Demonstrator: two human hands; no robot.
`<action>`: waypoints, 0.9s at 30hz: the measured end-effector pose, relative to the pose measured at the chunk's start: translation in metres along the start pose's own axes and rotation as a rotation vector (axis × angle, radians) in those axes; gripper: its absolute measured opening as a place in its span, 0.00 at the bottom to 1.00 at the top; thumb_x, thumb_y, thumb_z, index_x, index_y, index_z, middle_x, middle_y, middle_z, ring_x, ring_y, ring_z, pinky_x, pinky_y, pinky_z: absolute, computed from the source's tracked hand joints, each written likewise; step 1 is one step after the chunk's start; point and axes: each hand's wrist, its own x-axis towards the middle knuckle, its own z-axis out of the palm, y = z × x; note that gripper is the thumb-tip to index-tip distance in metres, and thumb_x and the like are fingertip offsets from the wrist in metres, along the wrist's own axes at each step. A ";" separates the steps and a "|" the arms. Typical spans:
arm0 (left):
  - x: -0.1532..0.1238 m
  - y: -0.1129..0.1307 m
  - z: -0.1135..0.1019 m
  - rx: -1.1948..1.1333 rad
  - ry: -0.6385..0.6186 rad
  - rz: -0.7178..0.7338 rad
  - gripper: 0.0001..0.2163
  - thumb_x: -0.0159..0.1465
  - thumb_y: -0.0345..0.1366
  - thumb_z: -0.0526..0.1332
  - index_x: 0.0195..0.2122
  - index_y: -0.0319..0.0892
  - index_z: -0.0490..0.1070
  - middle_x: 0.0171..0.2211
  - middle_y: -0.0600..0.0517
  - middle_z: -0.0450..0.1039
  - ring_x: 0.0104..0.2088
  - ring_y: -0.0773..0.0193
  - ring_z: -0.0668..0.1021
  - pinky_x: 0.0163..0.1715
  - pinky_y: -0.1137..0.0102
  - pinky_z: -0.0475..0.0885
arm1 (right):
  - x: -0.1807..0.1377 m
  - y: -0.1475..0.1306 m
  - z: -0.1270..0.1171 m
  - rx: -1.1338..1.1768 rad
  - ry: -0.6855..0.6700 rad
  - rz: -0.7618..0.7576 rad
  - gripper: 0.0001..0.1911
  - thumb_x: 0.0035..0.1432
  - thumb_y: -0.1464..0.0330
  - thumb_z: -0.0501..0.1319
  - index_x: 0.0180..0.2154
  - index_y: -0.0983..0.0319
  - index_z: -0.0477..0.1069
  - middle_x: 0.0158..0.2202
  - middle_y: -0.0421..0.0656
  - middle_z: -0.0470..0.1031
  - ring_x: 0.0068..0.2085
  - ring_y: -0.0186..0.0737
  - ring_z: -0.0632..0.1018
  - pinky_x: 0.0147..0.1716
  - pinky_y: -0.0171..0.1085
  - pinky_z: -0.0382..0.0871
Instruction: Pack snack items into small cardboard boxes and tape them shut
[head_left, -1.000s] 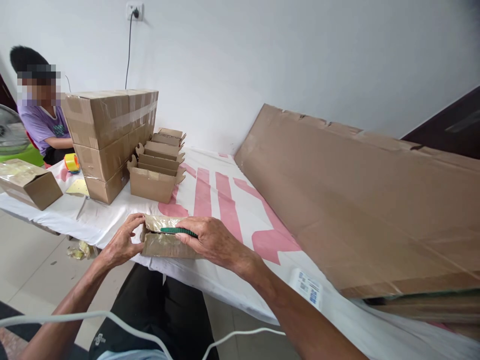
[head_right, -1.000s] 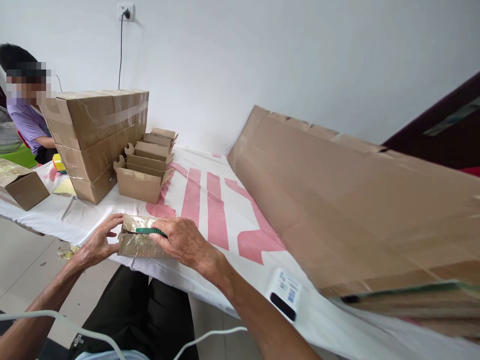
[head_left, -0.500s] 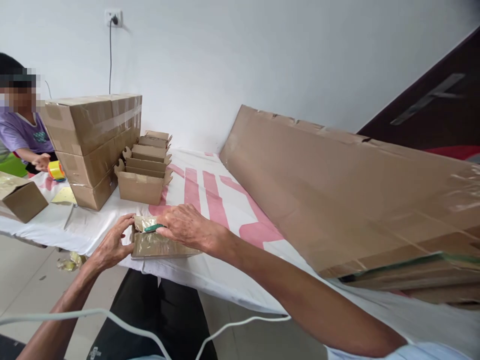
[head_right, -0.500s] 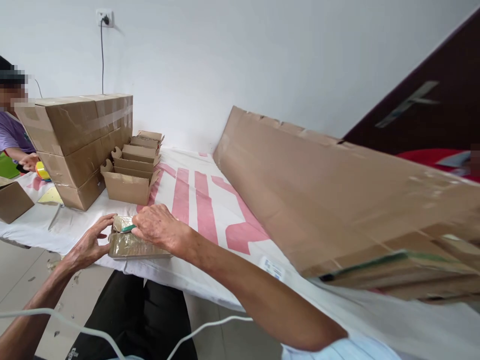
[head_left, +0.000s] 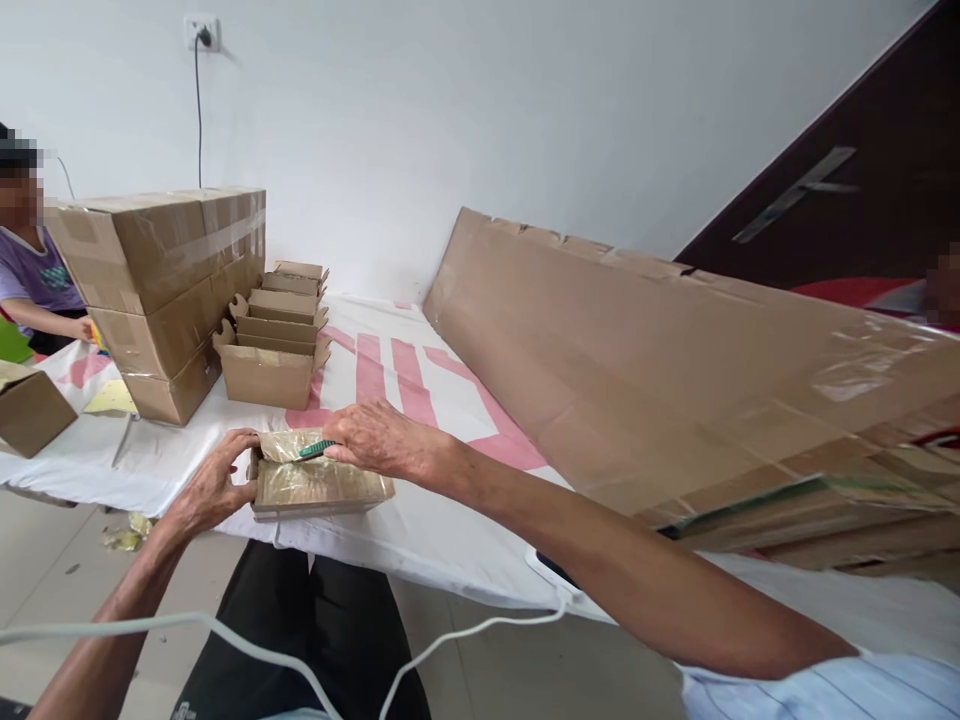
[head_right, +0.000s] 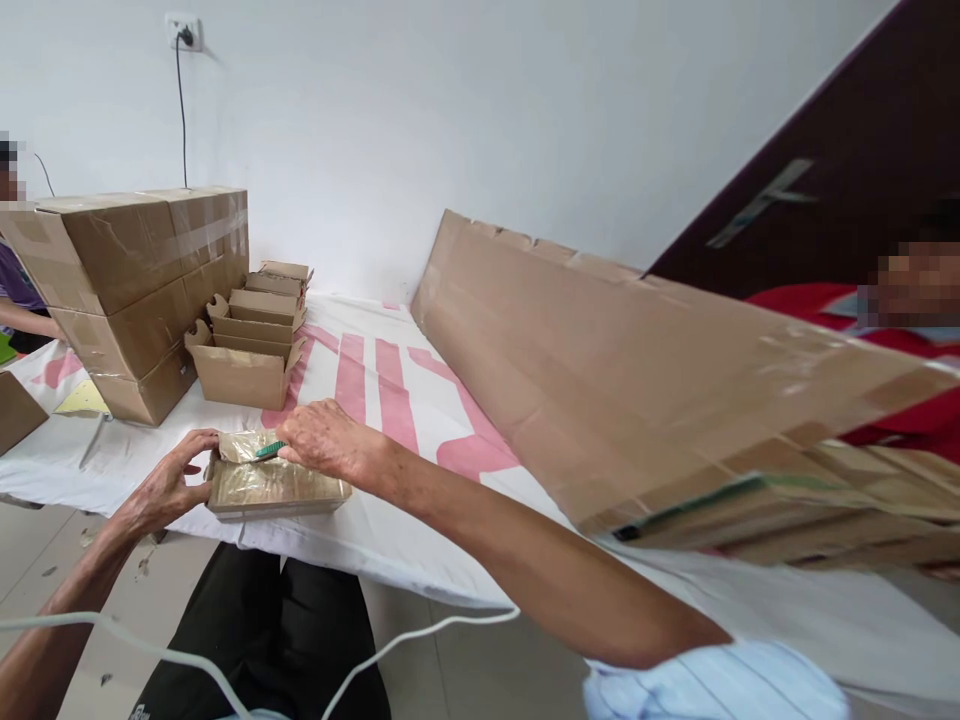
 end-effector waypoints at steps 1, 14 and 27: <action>0.000 0.001 0.000 0.005 -0.004 -0.001 0.21 0.58 0.35 0.64 0.54 0.50 0.77 0.62 0.45 0.73 0.56 0.48 0.79 0.48 0.58 0.78 | 0.001 -0.001 0.001 -0.010 -0.018 0.006 0.06 0.70 0.65 0.69 0.38 0.57 0.84 0.36 0.44 0.85 0.36 0.43 0.82 0.33 0.36 0.62; 0.006 -0.001 0.000 0.020 -0.066 -0.044 0.22 0.58 0.38 0.65 0.54 0.51 0.81 0.62 0.46 0.71 0.58 0.47 0.78 0.52 0.56 0.78 | -0.010 0.005 -0.004 -0.050 -0.206 0.091 0.15 0.78 0.61 0.59 0.49 0.61 0.82 0.44 0.49 0.85 0.43 0.47 0.82 0.35 0.37 0.61; 0.007 0.005 -0.001 0.062 -0.090 0.037 0.15 0.61 0.37 0.65 0.48 0.48 0.85 0.62 0.44 0.70 0.61 0.46 0.77 0.55 0.56 0.78 | -0.026 0.022 0.025 0.048 -0.096 0.061 0.12 0.76 0.63 0.61 0.49 0.58 0.82 0.48 0.48 0.85 0.45 0.45 0.82 0.36 0.36 0.63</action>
